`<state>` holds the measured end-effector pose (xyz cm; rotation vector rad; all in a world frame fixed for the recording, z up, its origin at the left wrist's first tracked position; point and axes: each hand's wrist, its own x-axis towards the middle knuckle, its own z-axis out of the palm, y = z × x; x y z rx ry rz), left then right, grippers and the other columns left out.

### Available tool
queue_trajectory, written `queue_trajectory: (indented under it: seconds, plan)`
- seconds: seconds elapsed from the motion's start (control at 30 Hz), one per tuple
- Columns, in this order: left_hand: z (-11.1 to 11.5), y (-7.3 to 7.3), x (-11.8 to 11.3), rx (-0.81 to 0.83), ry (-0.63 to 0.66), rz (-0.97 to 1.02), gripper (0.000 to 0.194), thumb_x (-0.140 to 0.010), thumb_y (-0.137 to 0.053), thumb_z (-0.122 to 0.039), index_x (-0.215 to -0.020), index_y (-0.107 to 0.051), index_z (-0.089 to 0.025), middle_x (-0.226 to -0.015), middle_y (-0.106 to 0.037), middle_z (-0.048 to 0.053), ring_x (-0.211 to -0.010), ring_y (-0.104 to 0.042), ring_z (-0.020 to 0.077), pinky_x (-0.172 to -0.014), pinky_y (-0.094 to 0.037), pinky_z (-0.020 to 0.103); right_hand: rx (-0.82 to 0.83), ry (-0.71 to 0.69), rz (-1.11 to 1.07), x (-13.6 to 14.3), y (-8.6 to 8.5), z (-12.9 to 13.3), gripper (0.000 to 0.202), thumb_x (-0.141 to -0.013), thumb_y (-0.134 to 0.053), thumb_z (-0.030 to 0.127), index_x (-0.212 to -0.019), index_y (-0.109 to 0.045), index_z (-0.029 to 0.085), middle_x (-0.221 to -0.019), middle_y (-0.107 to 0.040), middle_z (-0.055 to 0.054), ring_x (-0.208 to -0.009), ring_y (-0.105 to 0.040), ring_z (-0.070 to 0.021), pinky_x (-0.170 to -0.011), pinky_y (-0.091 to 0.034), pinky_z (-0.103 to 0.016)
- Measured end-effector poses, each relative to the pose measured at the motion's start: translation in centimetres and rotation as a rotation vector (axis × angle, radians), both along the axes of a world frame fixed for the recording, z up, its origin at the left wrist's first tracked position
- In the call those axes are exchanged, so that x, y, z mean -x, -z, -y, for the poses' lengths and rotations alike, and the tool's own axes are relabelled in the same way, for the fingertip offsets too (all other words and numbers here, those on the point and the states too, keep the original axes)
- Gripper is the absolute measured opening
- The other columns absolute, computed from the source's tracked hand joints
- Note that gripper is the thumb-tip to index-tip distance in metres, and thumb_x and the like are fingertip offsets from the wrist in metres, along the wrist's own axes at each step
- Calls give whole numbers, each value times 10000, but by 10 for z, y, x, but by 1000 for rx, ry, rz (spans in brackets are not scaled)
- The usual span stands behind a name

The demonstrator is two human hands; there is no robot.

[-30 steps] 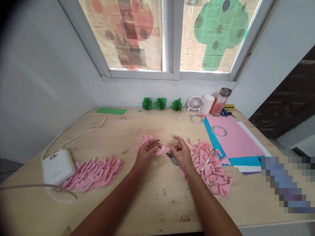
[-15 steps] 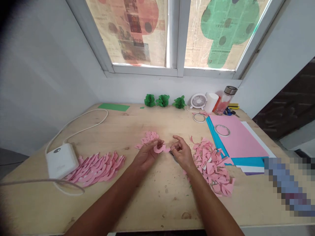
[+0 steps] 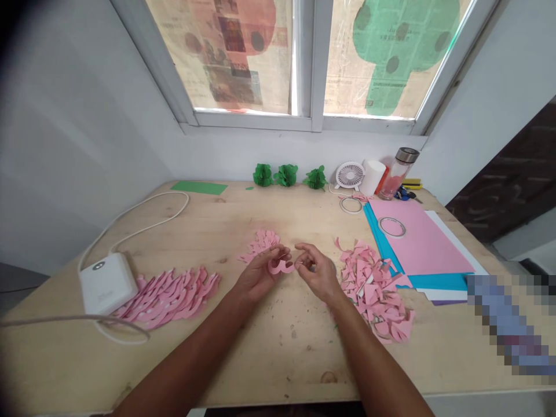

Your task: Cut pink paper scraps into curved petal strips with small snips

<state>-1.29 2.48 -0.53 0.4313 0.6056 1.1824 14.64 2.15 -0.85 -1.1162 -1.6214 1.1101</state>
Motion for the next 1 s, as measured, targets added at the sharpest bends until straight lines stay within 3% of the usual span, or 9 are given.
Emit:
queue_trajectory:
  seconds: [0.37,0.6,1.0]
  plan:
    - [3,-2,-3,-12,14,-114,151,-611,-692,-166,-748,-630,-155,-719,-605,16,-636,-528,102,-611,-409,220,5,-110,-57,4,-4,5,288,-774,-547,256,-1057,-535,204,-731,-610,-13,-726,-585,-150,-632,-426,-258]
    - [4,-6,-3,-16,14,-121,169,-599,-706,-174,-753,-640,-155,-721,-605,12,-671,-544,106,-642,-410,228,-1,-125,-68,3,-6,5,257,-784,-537,235,-1039,-544,204,-757,-631,-16,-793,-607,-163,-697,-435,-283]
    - [4,-1,-4,17,47,-94,190,-586,-714,-158,-769,-663,-160,-705,-620,16,-687,-561,112,-647,-425,214,-20,-125,-95,4,-4,6,240,-787,-546,254,-1024,-560,213,-801,-624,-23,-727,-599,-148,-722,-457,-305]
